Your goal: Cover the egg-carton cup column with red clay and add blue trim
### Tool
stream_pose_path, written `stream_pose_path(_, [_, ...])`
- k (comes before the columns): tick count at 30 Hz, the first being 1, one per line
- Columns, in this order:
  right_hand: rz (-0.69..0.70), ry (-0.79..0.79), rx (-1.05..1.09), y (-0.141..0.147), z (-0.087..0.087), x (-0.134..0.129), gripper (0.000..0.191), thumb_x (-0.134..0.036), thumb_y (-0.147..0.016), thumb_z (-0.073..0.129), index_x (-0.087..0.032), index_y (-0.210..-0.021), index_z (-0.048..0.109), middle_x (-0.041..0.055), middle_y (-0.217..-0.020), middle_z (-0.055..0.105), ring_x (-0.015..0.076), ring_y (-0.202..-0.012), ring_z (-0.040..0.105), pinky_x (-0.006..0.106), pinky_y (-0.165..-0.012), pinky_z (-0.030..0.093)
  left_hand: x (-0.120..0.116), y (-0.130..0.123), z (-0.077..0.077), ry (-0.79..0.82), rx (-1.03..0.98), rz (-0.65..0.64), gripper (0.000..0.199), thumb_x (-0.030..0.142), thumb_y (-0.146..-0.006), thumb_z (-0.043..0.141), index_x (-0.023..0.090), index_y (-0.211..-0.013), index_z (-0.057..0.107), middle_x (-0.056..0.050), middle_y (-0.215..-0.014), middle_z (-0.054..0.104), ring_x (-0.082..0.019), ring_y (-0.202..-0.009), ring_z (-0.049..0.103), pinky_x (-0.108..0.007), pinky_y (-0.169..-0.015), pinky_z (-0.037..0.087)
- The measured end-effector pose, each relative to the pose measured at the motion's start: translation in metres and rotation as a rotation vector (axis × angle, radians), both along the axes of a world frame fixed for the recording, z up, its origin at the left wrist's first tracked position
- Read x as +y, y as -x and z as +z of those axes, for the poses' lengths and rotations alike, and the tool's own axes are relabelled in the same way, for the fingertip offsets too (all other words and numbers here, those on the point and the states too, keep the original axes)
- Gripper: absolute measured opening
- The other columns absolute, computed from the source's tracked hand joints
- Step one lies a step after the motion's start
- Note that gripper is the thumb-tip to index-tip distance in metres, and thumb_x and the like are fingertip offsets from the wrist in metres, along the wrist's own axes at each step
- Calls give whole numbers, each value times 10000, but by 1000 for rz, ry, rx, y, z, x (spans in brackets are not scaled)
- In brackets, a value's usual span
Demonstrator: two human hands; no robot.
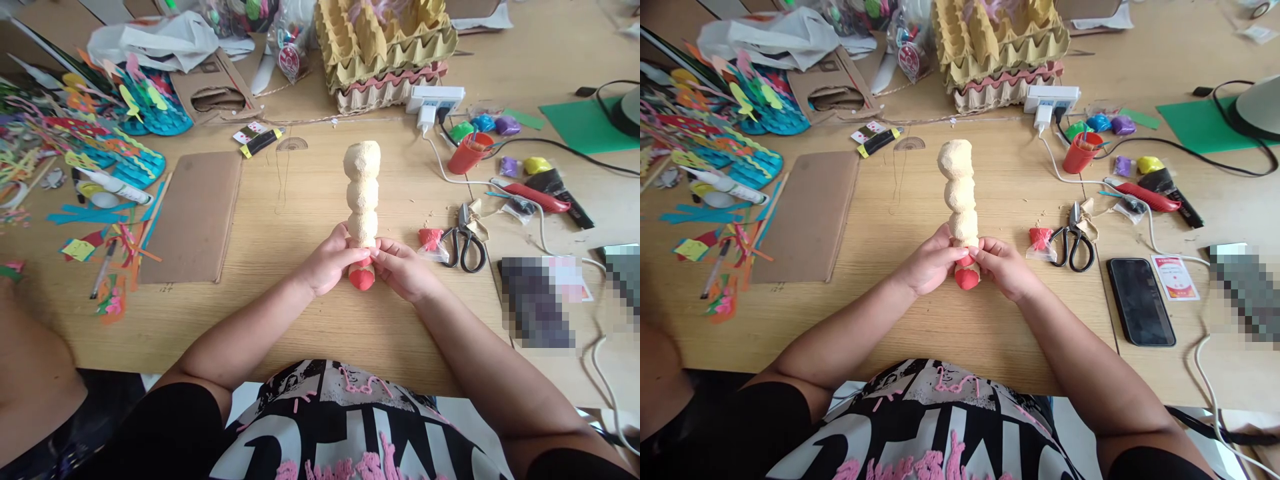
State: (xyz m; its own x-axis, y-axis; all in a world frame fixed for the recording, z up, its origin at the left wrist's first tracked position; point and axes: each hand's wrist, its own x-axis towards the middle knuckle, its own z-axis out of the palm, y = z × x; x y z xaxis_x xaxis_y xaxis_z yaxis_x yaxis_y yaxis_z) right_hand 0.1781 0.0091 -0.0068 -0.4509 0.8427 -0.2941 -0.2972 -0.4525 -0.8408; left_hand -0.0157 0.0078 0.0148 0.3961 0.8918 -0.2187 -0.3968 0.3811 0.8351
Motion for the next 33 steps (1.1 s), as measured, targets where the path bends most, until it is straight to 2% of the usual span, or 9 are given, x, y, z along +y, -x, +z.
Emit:
stream_pose_path(2, [-15, 26, 34, -1, 1, 1, 559, -647, -759, 1077, -229, -860, 720, -42, -716, 599, 135, -648, 444, 294, -622, 404, 1, 0, -1, 63, -64, 26, 591, 467, -810, 1017, 227, -1192, 634, -16, -1002, 773, -195, -894, 736, -352, -829, 583])
stream_pose_path(4, [-38, 49, 66, -1, 2, 1, 565, -628, -752, 1087, -229, -836, 696, -61, -688, 521, 127, -637, 388, 283, -611, 380, 2, 0, -4, 119, -120, 47, 610, 498, -823, 1012, 228, -1242, 661, -40, -1089, 809, -201, -938, 759, -341, -826, 580])
stream_pose_path(8, [-35, 76, 110, -1, 3, 2, 535, -601, -769, 1078, -229, -845, 701, -49, -731, 510, 130, -659, 373, 279, -620, 397, 3, 2, -11, 161, -156, 55, 609, 395, -818, 1034, 250, -1273, 656, -13, -1059, 820, -181, -898, 761, -321, -803, 569])
stream_pose_path(13, [52, 137, 159, -3, 3, 2, 494, -616, -847, 1003, -244, -885, 680, -59, -685, 431, 146, -644, 367, 295, -609, 414, 3, 4, -12, 160, -214, -7, 594, 416, -866, 986, 266, -1316, 629, -22, -1092, 820, -243, -906, 806, -421, -865, 626])
stream_pose_path(17, [60, 140, 165, -4, 7, 1, 520, -605, -819, 1031, -246, -834, 654, -60, -672, 429, 140, -643, 346, 284, -601, 391, 3, 4, -10, 151, -191, -25, 570, 544, -900, 955, 250, -1266, 633, -31, -1069, 812, -267, -919, 815, -450, -867, 641])
stream_pose_path(21, [34, 136, 149, -2, 7, 1, 529, -644, -795, 1039, -250, -865, 694, -58, -701, 448, 140, -652, 335, 283, -600, 370, 1, 4, -9, 101, -114, -4, 680, 489, -850, 1028, 260, -1337, 612, -25, -1059, 832, -242, -935, 809, -401, -853, 622])
stream_pose_path(26, [11, 172, 115, -3, 4, 2, 486, -553, -784, 1054, -246, -860, 684, -41, -771, 524, 138, -669, 369, 296, -626, 385, 0, 3, -10, 77, -74, 7, 688, 480, -815, 1056, 247, -1302, 629, -13, -1005, 839, -204, -913, 790, -353, -846, 586])
stream_pose_path(30, [11, 204, 156, -2, 6, 2, 470, -512, -784, 1044, -253, -855, 658, -49, -733, 477, 141, -648, 289, 299, -582, 334, 1, 3, -14, 105, -71, 22, 687, 492, -820, 1041, 250, -1321, 639, -33, -1055, 851, -217, -930, 800, -354, -841, 572])
stream_pose_path(33, [31, 213, 182, 0, 8, 2, 505, -555, -786, 1037, -253, -840, 636, -56, -718, 428, 137, -649, 238, 292, -572, 312, 2, 3, -15, 128, -77, 25, 685, 490, -839, 1029, 259, -1356, 642, -31, -1073, 843, -221, -950, 801, -362, -858, 573])
